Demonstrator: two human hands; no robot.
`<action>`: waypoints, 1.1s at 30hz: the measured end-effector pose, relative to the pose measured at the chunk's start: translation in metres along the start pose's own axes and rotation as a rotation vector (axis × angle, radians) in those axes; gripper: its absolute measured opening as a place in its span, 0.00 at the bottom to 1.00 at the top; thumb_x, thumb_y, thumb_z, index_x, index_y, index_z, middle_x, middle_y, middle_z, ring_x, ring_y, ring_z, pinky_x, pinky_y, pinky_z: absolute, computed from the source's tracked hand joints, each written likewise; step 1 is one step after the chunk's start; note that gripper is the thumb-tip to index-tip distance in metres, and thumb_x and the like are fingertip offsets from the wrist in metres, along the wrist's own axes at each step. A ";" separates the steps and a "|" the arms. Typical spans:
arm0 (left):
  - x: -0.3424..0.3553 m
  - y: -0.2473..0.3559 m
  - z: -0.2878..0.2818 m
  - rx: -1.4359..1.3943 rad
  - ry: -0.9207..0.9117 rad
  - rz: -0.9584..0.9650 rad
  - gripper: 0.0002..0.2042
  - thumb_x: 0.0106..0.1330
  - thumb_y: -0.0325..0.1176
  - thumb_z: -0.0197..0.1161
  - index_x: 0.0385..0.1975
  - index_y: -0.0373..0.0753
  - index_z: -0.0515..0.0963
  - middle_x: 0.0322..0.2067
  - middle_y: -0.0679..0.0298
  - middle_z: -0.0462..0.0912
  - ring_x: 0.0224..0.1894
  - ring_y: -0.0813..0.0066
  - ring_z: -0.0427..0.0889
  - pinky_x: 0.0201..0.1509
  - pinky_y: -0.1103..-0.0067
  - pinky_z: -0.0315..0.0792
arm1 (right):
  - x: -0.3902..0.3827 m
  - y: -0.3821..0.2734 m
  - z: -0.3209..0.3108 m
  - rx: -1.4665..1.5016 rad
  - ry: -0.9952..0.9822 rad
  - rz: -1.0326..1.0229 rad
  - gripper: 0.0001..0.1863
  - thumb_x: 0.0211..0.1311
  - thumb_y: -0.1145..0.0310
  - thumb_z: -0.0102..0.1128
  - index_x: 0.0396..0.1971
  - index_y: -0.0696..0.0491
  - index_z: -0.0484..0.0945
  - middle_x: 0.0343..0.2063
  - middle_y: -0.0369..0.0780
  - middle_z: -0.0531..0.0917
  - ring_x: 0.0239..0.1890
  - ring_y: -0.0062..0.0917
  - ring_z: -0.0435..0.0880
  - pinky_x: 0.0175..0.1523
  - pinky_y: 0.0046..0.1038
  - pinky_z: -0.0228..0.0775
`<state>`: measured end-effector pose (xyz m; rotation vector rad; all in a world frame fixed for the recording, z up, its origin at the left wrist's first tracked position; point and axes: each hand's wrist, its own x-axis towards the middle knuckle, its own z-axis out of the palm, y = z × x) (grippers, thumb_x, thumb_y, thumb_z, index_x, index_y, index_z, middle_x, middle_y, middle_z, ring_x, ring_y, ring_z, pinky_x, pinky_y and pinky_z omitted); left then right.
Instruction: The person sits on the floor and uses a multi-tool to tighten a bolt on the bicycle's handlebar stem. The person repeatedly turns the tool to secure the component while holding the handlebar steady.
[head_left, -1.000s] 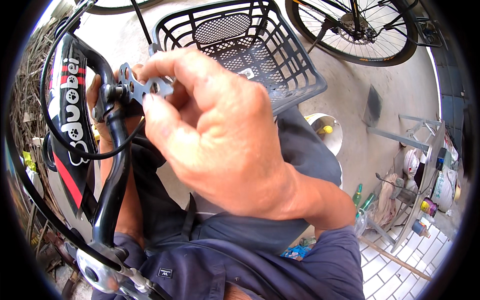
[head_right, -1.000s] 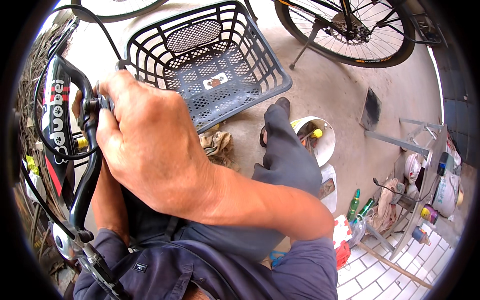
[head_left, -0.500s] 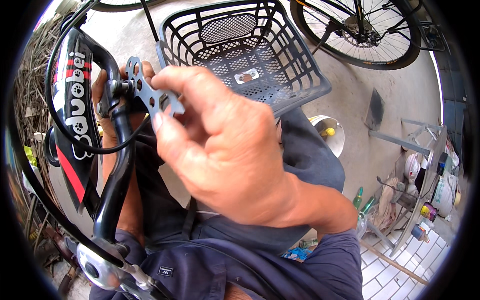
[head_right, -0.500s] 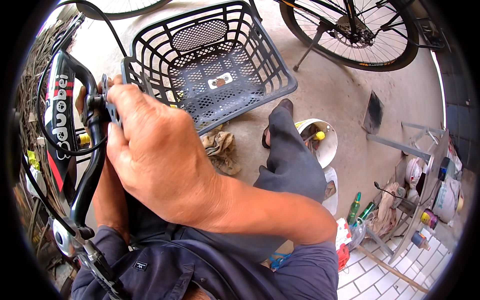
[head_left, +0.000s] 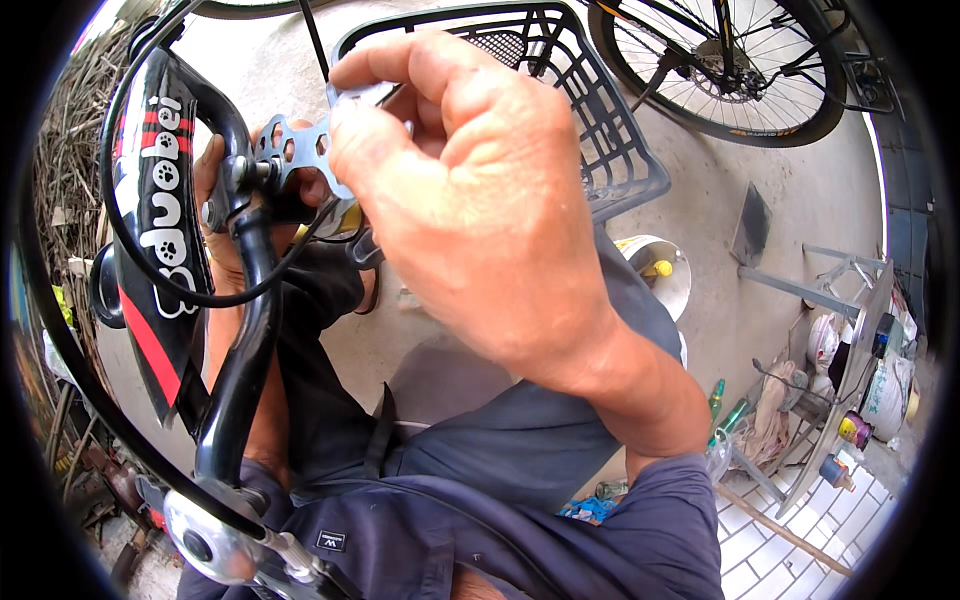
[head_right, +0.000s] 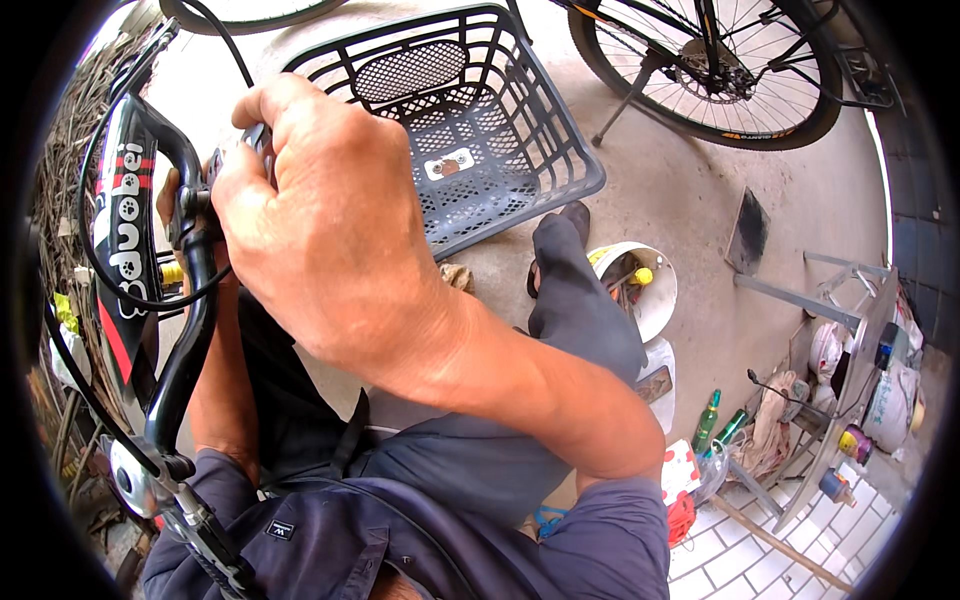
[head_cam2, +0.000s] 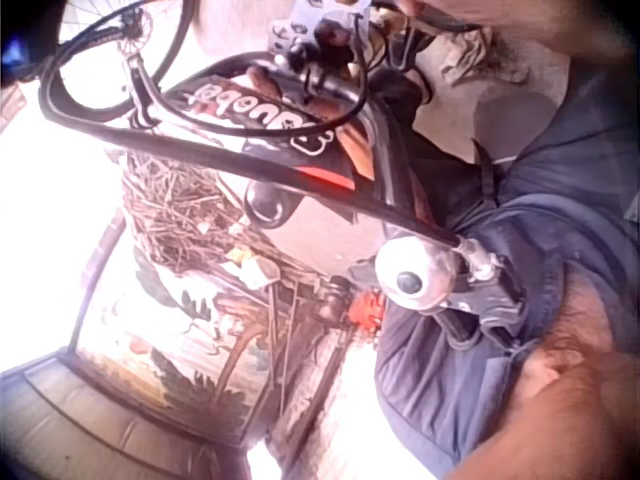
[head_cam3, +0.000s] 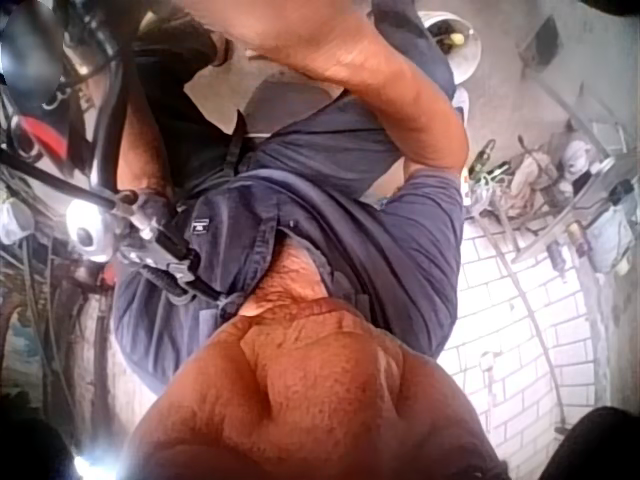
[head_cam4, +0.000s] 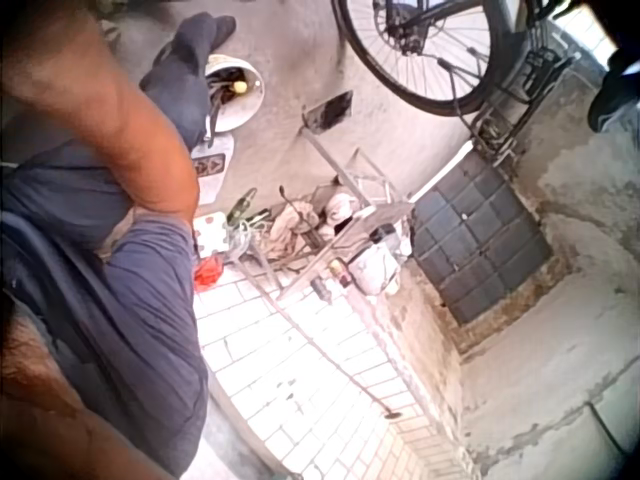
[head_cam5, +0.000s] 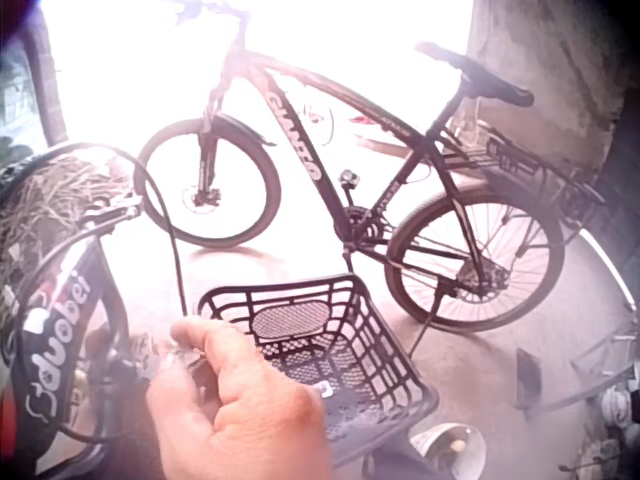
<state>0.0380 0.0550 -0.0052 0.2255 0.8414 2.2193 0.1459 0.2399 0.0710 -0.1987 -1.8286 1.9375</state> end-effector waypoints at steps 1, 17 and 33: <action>0.001 -0.001 0.002 0.016 0.020 0.000 0.30 0.67 0.59 0.52 0.44 0.31 0.75 0.40 0.54 0.79 0.34 0.62 0.79 0.39 0.71 0.73 | -0.002 -0.002 0.000 0.005 -0.003 0.026 0.08 0.58 0.77 0.58 0.35 0.65 0.79 0.19 0.52 0.81 0.22 0.40 0.85 0.31 0.34 0.76; 0.004 -0.005 0.003 0.027 -0.035 -0.023 0.31 0.66 0.59 0.53 0.45 0.29 0.76 0.36 0.53 0.80 0.33 0.63 0.79 0.42 0.71 0.73 | -0.054 -0.011 0.002 -0.180 -0.113 0.029 0.19 0.57 0.79 0.59 0.50 0.61 0.71 0.37 0.55 0.81 0.38 0.51 0.83 0.42 0.43 0.77; 0.002 0.000 0.010 0.043 0.053 -0.027 0.31 0.68 0.61 0.48 0.39 0.32 0.75 0.28 0.54 0.77 0.29 0.64 0.74 0.37 0.73 0.70 | 0.007 0.000 -0.003 0.081 0.006 0.118 0.13 0.56 0.73 0.57 0.37 0.68 0.80 0.15 0.45 0.80 0.17 0.25 0.80 0.28 0.28 0.74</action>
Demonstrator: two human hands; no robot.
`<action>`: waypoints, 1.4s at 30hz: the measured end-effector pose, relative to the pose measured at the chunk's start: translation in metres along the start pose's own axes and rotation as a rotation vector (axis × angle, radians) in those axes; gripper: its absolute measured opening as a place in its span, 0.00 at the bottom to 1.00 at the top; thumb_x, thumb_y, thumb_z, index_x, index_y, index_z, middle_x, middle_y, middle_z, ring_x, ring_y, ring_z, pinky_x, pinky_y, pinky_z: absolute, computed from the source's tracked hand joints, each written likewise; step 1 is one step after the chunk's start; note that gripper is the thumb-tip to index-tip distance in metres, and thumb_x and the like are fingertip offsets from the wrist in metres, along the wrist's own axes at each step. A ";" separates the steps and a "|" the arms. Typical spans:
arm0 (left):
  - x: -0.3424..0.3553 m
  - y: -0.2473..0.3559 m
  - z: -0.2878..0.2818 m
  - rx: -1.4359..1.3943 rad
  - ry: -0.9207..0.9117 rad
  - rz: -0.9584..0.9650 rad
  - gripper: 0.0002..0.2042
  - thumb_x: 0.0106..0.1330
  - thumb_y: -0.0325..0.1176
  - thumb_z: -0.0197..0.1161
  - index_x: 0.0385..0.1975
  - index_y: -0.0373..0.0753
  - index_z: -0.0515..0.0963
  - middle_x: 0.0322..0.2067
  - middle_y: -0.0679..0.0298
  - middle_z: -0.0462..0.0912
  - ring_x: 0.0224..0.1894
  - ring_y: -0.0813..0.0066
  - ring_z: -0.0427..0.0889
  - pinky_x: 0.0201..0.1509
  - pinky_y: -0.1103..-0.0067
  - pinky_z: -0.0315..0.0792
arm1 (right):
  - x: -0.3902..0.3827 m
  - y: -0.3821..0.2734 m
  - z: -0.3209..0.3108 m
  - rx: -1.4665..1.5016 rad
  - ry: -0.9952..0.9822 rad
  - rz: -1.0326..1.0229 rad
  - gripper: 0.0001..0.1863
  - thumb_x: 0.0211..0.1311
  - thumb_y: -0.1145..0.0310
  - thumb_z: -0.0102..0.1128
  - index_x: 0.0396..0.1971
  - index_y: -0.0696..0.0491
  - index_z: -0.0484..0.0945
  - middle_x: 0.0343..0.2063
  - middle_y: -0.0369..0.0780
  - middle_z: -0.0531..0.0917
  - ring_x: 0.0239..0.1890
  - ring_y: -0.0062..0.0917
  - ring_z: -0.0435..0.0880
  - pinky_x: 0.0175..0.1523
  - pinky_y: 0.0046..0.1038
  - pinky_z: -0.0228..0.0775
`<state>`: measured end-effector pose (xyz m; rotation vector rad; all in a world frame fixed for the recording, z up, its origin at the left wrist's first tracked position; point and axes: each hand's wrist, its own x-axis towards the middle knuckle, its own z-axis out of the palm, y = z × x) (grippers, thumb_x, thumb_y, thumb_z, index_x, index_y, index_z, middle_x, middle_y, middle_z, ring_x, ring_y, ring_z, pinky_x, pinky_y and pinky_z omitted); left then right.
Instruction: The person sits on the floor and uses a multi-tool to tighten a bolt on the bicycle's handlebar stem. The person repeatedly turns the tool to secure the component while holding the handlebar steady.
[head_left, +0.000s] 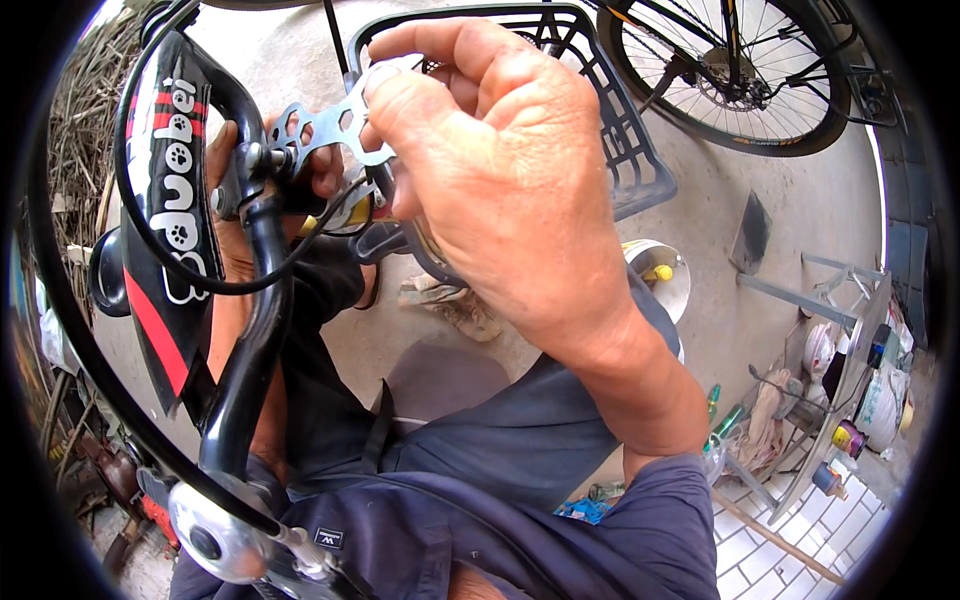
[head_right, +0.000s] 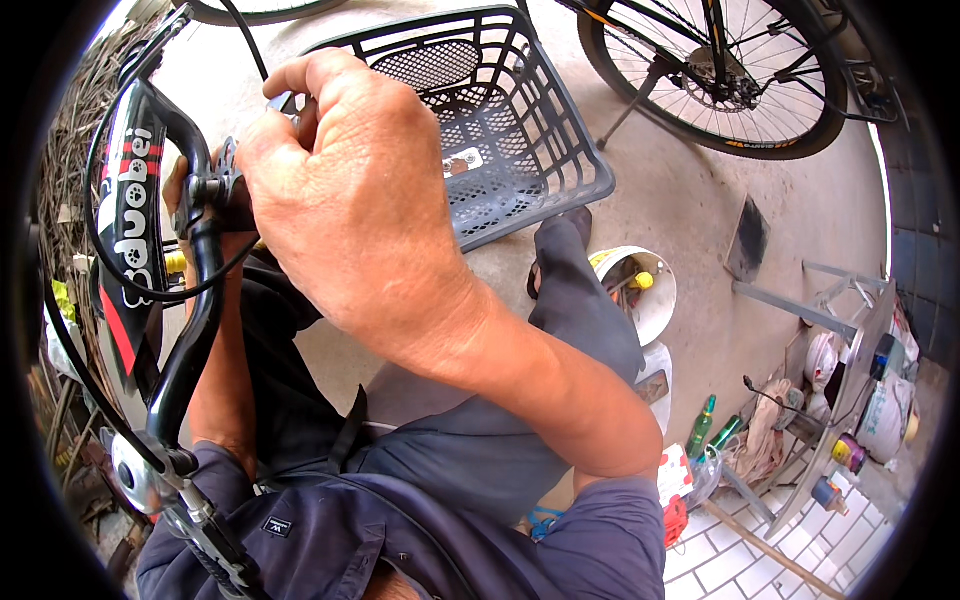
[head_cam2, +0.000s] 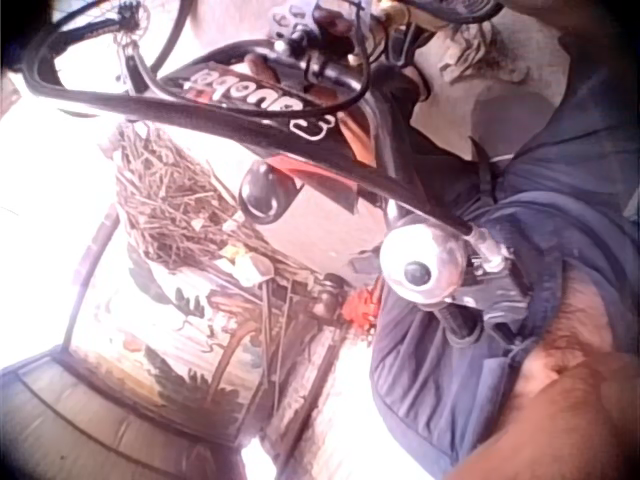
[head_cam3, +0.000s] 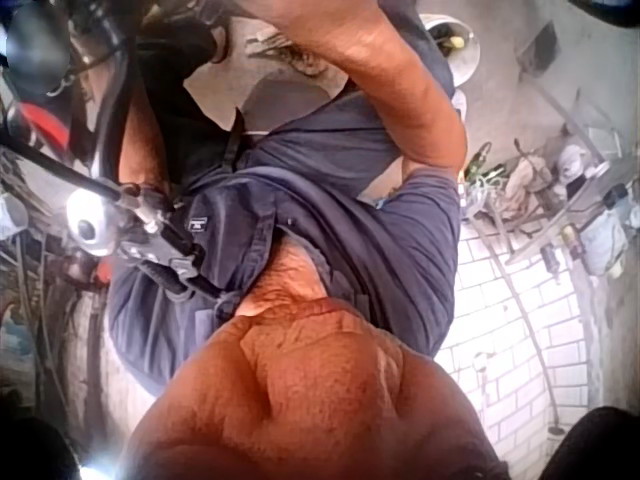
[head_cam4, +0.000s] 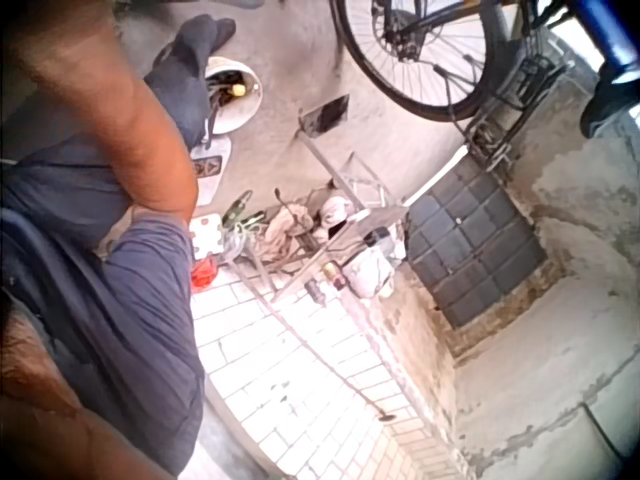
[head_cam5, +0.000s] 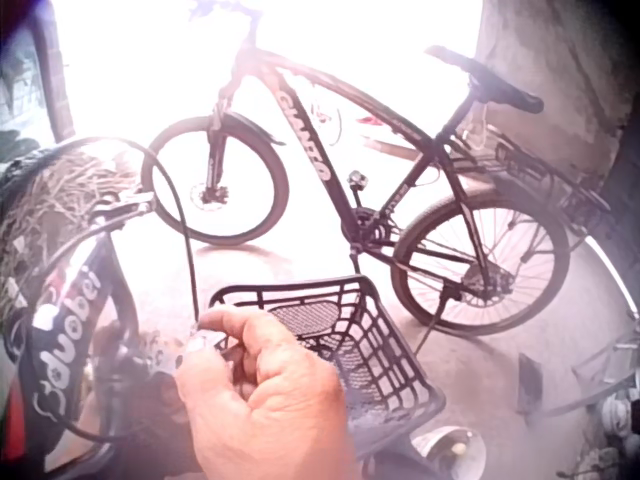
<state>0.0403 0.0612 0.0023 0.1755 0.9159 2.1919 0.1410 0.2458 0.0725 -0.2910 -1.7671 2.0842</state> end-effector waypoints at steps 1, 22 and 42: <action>0.000 0.000 0.001 -0.007 -0.005 -0.002 0.30 0.68 0.61 0.47 0.38 0.32 0.75 0.28 0.54 0.77 0.29 0.64 0.74 0.37 0.73 0.70 | 0.000 -0.002 0.000 -0.008 -0.008 0.012 0.13 0.57 0.73 0.57 0.38 0.68 0.80 0.16 0.45 0.81 0.17 0.24 0.80 0.28 0.28 0.74; 0.006 -0.003 -0.012 0.003 -0.209 0.059 0.28 0.69 0.59 0.48 0.39 0.36 0.80 0.31 0.53 0.74 0.34 0.66 0.73 0.40 0.75 0.70 | -0.055 -0.011 0.002 -0.267 -0.155 -0.067 0.18 0.57 0.78 0.60 0.48 0.62 0.72 0.35 0.55 0.81 0.38 0.52 0.82 0.42 0.43 0.76; 0.003 -0.003 -0.009 0.013 -0.079 0.031 0.32 0.69 0.60 0.49 0.47 0.29 0.76 0.32 0.54 0.80 0.32 0.63 0.77 0.40 0.72 0.72 | -0.006 -0.005 0.002 -0.051 -0.035 -0.046 0.10 0.57 0.73 0.59 0.33 0.66 0.80 0.17 0.50 0.81 0.21 0.36 0.85 0.29 0.32 0.76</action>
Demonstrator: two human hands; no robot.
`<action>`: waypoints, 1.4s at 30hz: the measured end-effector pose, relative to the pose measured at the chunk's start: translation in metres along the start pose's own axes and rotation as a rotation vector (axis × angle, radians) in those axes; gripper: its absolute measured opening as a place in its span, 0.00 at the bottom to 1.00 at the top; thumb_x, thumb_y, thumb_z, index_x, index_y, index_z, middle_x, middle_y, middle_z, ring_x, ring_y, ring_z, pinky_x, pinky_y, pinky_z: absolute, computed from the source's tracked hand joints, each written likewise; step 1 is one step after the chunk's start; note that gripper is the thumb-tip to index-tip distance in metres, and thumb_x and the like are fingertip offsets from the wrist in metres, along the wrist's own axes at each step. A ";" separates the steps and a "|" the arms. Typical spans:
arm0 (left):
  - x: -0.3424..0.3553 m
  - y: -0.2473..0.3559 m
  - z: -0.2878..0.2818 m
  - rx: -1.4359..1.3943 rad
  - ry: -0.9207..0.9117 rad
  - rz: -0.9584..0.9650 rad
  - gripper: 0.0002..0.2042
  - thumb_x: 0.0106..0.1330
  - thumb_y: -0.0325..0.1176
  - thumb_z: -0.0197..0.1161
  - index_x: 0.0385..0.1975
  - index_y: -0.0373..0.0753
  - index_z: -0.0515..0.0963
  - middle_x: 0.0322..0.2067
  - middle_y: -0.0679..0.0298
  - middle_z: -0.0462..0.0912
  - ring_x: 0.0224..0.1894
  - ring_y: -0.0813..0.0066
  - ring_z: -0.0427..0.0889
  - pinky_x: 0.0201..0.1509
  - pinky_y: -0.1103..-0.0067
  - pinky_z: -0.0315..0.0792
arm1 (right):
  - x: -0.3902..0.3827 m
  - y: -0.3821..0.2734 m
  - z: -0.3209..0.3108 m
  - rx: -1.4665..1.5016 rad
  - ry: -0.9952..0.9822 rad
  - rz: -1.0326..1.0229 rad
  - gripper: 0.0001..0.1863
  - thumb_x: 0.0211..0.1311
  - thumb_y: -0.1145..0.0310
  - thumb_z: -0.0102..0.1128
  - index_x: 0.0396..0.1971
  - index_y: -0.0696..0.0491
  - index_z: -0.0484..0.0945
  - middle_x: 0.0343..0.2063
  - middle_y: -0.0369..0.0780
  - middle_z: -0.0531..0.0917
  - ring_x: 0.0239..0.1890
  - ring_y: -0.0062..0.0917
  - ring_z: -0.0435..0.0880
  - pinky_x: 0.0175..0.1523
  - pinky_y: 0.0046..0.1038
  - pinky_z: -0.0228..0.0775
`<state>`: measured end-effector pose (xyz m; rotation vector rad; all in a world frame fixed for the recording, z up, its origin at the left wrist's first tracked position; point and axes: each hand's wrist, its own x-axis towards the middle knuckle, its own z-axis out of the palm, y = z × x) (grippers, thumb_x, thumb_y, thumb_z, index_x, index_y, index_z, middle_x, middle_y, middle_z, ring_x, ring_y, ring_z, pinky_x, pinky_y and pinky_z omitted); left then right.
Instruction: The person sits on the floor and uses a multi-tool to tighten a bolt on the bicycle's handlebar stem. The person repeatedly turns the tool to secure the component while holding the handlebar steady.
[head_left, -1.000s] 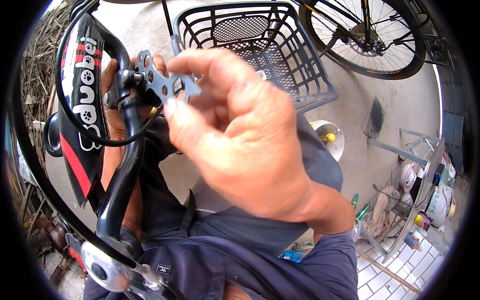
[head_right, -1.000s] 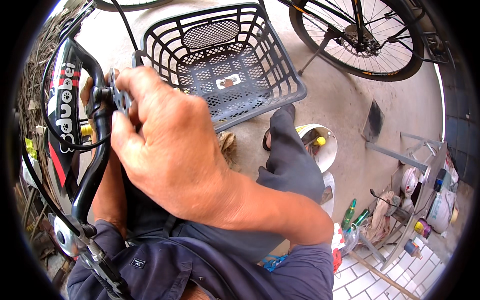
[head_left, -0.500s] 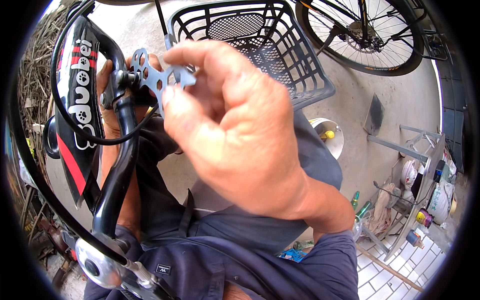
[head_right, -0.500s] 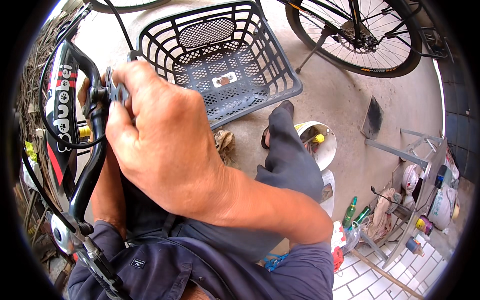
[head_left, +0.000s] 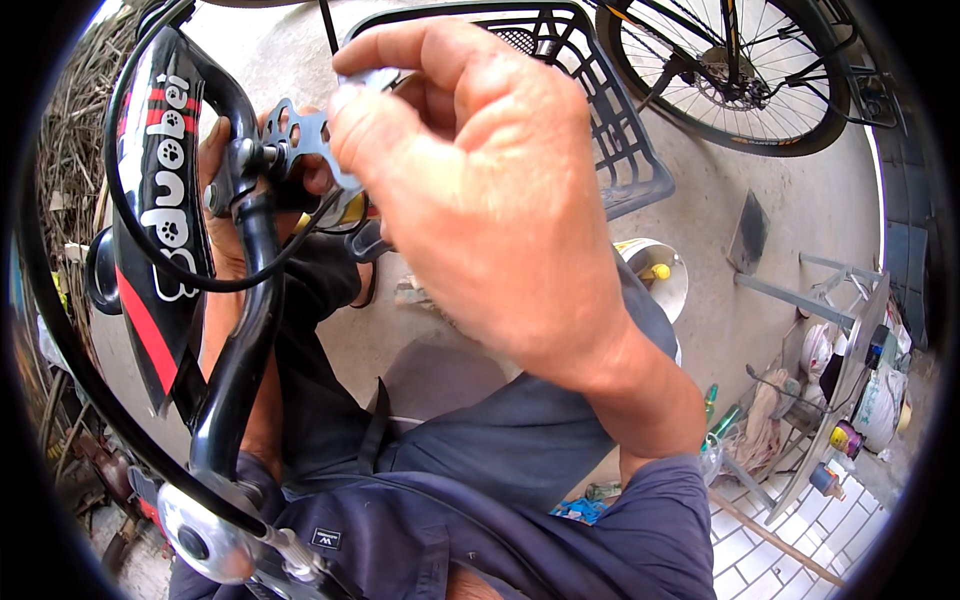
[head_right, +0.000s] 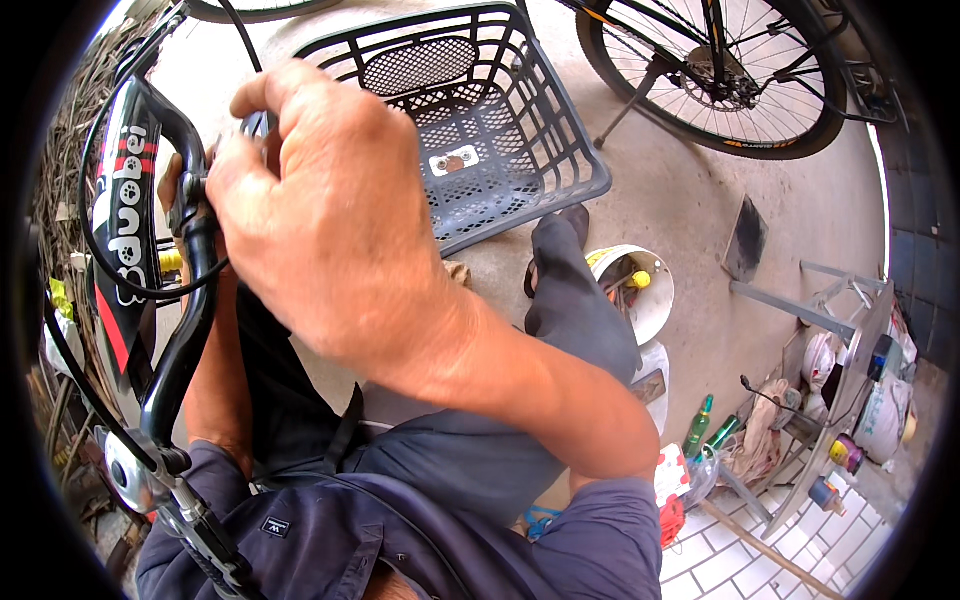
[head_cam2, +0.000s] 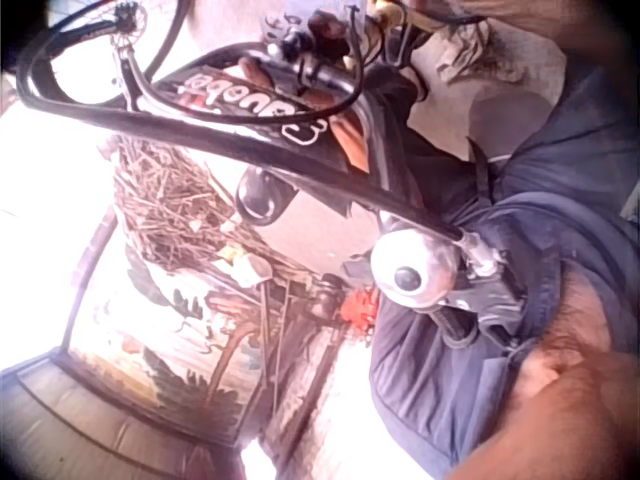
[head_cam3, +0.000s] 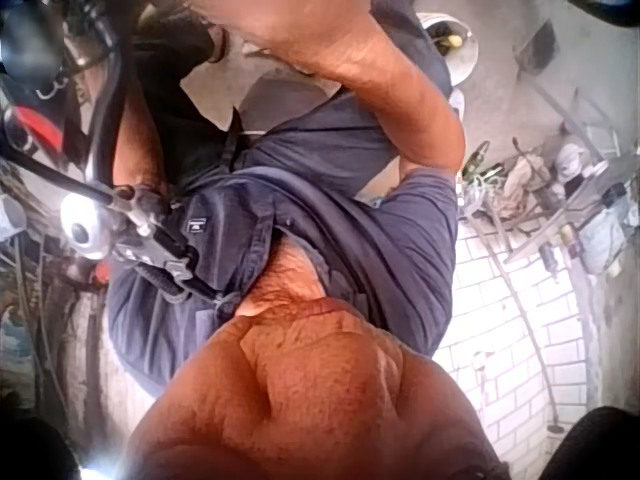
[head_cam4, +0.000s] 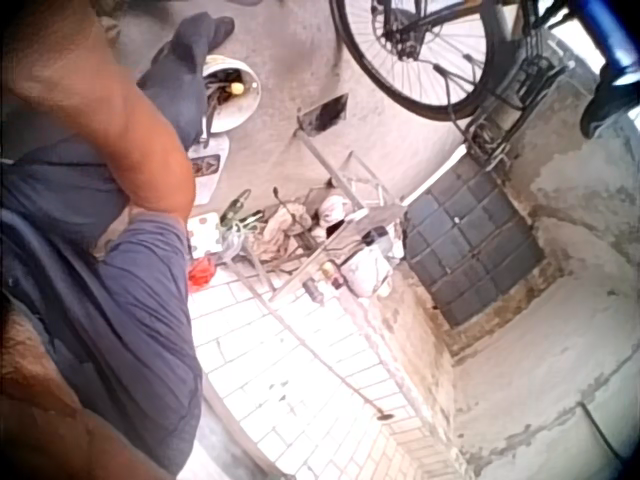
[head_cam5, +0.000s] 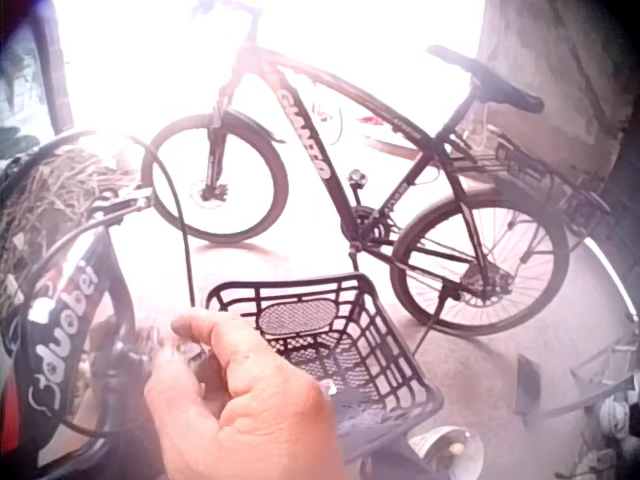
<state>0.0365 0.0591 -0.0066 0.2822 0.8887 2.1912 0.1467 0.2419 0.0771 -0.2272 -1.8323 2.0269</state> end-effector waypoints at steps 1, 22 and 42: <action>0.000 -0.002 -0.002 0.007 0.002 -0.003 0.33 0.69 0.60 0.49 0.47 0.28 0.76 0.33 0.54 0.80 0.32 0.63 0.77 0.40 0.73 0.73 | -0.002 0.001 0.000 -0.011 -0.008 0.008 0.09 0.57 0.74 0.59 0.33 0.65 0.80 0.17 0.50 0.81 0.21 0.37 0.85 0.29 0.33 0.76; -0.002 0.006 -0.007 -0.042 -0.063 -0.009 0.30 0.69 0.59 0.49 0.46 0.33 0.78 0.38 0.52 0.79 0.38 0.65 0.78 0.43 0.73 0.74 | -0.032 -0.007 0.004 -0.143 -0.001 -0.071 0.12 0.56 0.80 0.57 0.42 0.63 0.74 0.28 0.54 0.82 0.32 0.50 0.83 0.37 0.42 0.76; -0.005 -0.003 0.010 -0.127 0.006 0.049 0.27 0.69 0.56 0.53 0.44 0.34 0.79 0.36 0.54 0.77 0.35 0.66 0.77 0.38 0.76 0.73 | -0.036 -0.006 0.016 -0.129 -0.092 -0.044 0.15 0.56 0.75 0.60 0.43 0.65 0.75 0.29 0.54 0.80 0.31 0.48 0.83 0.38 0.42 0.76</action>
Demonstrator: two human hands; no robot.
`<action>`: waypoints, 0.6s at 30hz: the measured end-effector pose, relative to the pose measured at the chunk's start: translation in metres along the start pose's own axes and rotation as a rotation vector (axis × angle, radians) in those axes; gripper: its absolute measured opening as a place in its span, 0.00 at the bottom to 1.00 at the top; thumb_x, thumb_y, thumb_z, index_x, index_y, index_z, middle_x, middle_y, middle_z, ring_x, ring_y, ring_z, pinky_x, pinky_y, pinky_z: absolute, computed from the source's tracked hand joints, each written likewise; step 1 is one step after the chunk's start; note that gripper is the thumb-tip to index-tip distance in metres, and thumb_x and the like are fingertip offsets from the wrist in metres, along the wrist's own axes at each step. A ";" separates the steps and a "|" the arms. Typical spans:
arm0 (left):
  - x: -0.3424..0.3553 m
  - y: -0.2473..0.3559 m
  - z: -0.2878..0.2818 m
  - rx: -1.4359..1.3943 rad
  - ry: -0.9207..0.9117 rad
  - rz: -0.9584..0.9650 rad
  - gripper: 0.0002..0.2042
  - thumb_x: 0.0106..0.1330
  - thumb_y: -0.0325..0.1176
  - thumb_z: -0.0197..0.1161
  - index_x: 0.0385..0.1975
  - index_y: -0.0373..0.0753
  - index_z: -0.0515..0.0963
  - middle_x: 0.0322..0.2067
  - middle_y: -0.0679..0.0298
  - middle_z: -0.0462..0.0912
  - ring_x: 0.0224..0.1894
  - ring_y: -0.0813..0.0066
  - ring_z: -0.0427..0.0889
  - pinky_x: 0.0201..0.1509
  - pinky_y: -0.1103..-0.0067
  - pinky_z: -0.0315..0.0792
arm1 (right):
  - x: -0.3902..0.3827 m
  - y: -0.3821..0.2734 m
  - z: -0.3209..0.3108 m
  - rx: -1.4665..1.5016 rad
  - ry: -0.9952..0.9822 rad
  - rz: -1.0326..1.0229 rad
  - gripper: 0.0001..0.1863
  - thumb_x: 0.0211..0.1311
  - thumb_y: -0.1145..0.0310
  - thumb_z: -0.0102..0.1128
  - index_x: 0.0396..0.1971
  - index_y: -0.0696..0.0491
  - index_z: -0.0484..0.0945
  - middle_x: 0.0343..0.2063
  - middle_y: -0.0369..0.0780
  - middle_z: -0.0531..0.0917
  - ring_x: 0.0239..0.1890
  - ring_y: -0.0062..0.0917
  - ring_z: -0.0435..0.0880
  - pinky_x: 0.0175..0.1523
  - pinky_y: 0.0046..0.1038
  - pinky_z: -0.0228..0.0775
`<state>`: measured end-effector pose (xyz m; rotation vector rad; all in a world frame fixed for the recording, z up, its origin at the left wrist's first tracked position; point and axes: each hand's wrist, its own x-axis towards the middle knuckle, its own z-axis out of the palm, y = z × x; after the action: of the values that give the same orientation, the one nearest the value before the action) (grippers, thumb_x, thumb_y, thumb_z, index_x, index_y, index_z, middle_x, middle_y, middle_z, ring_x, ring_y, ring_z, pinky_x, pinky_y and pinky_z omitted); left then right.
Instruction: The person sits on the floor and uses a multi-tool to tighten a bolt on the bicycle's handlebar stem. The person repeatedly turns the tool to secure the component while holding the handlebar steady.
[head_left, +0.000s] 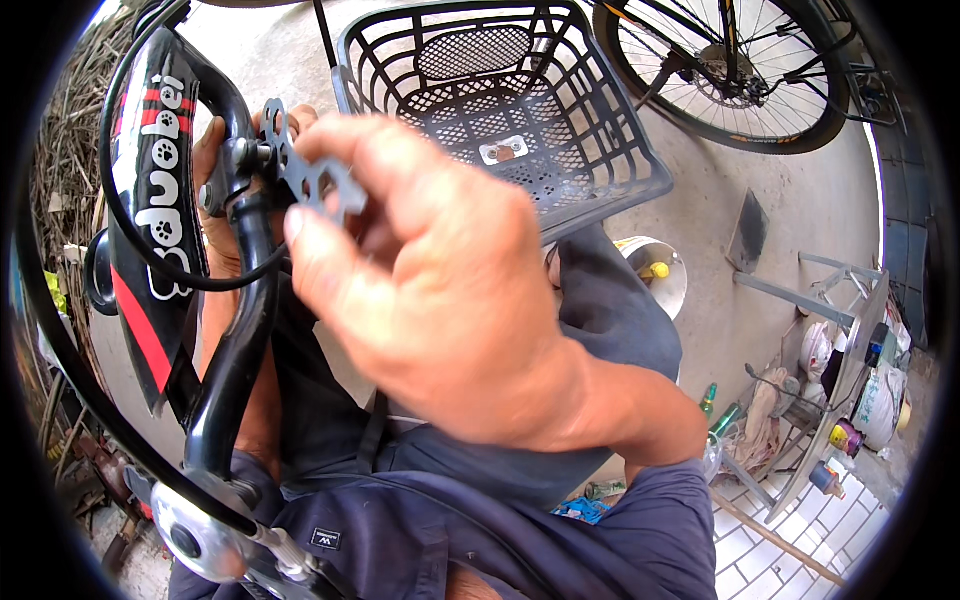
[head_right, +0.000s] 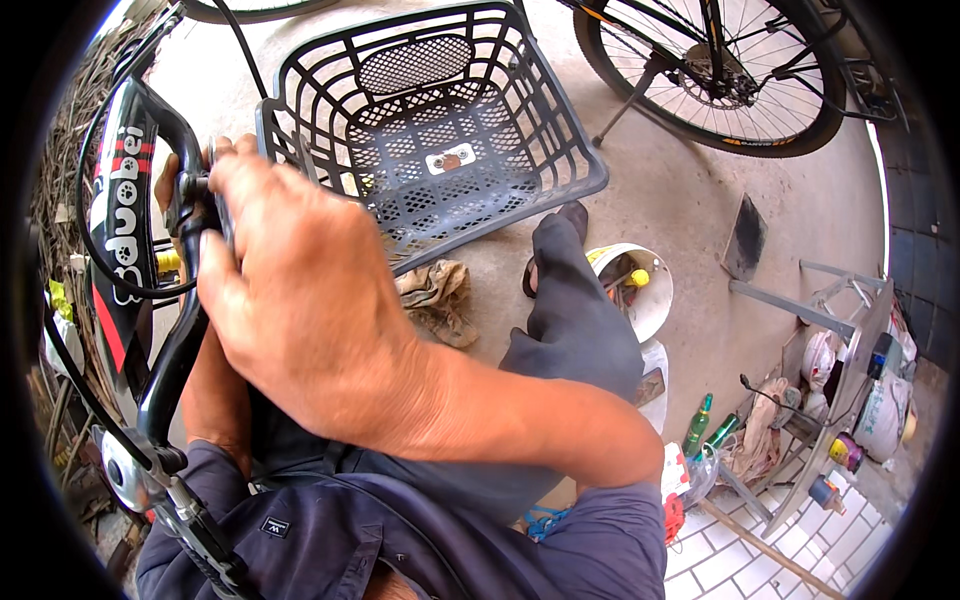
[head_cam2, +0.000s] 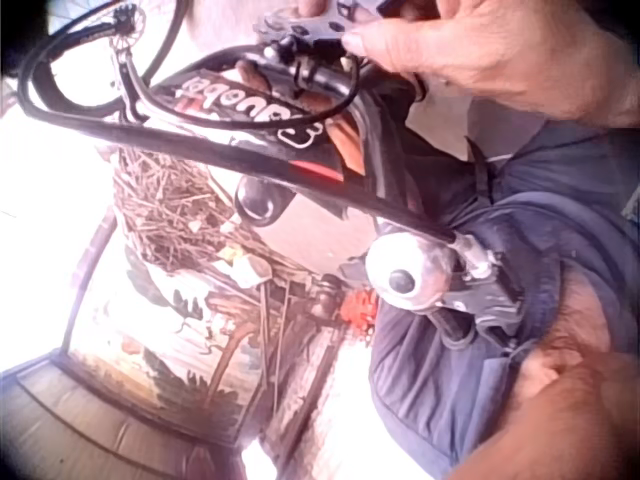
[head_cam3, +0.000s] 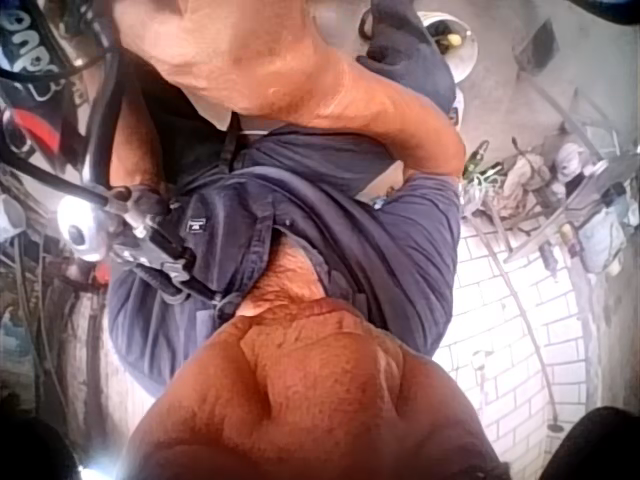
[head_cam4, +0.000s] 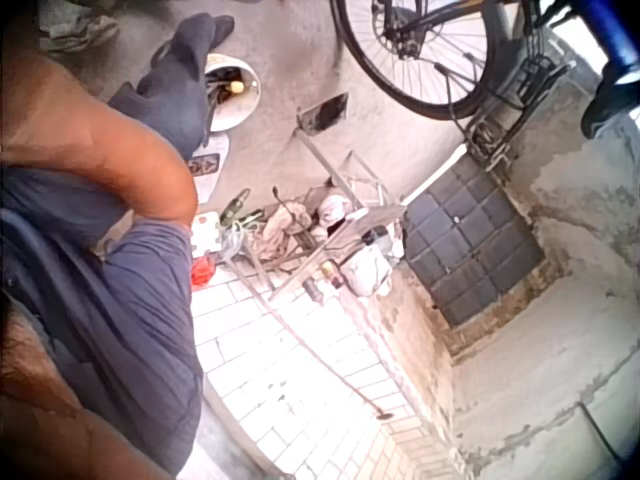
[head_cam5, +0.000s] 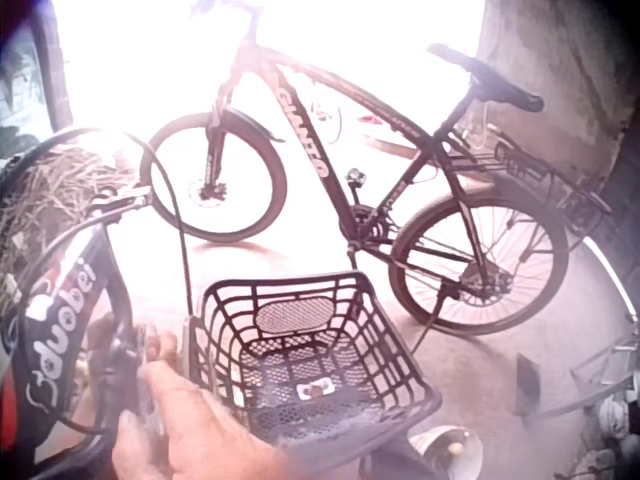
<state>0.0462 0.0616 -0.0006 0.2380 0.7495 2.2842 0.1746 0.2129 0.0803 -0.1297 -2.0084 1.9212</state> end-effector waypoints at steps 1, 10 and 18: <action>0.004 0.003 -0.007 0.052 -0.069 -0.008 0.26 0.69 0.56 0.52 0.41 0.35 0.80 0.35 0.54 0.75 0.36 0.67 0.75 0.40 0.76 0.72 | -0.006 -0.001 0.000 -0.039 -0.010 -0.018 0.16 0.56 0.76 0.60 0.45 0.65 0.74 0.31 0.54 0.80 0.32 0.49 0.83 0.38 0.42 0.76; 0.014 0.000 -0.026 0.076 -0.228 -0.015 0.27 0.69 0.58 0.50 0.42 0.36 0.82 0.33 0.54 0.74 0.38 0.66 0.72 0.45 0.75 0.68 | -0.020 0.007 0.003 -0.132 0.012 -0.052 0.19 0.56 0.76 0.61 0.49 0.62 0.72 0.33 0.53 0.80 0.33 0.49 0.82 0.38 0.43 0.75; 0.003 0.007 -0.016 0.050 0.070 -0.022 0.30 0.69 0.59 0.50 0.47 0.34 0.79 0.34 0.50 0.79 0.33 0.62 0.76 0.40 0.72 0.71 | 0.013 0.011 -0.005 0.121 0.141 -0.004 0.13 0.56 0.76 0.60 0.41 0.66 0.77 0.23 0.52 0.81 0.27 0.44 0.84 0.34 0.38 0.76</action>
<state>0.0342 0.0522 -0.0099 0.1733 0.8413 2.2650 0.1623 0.2226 0.0721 -0.2233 -1.7965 1.9668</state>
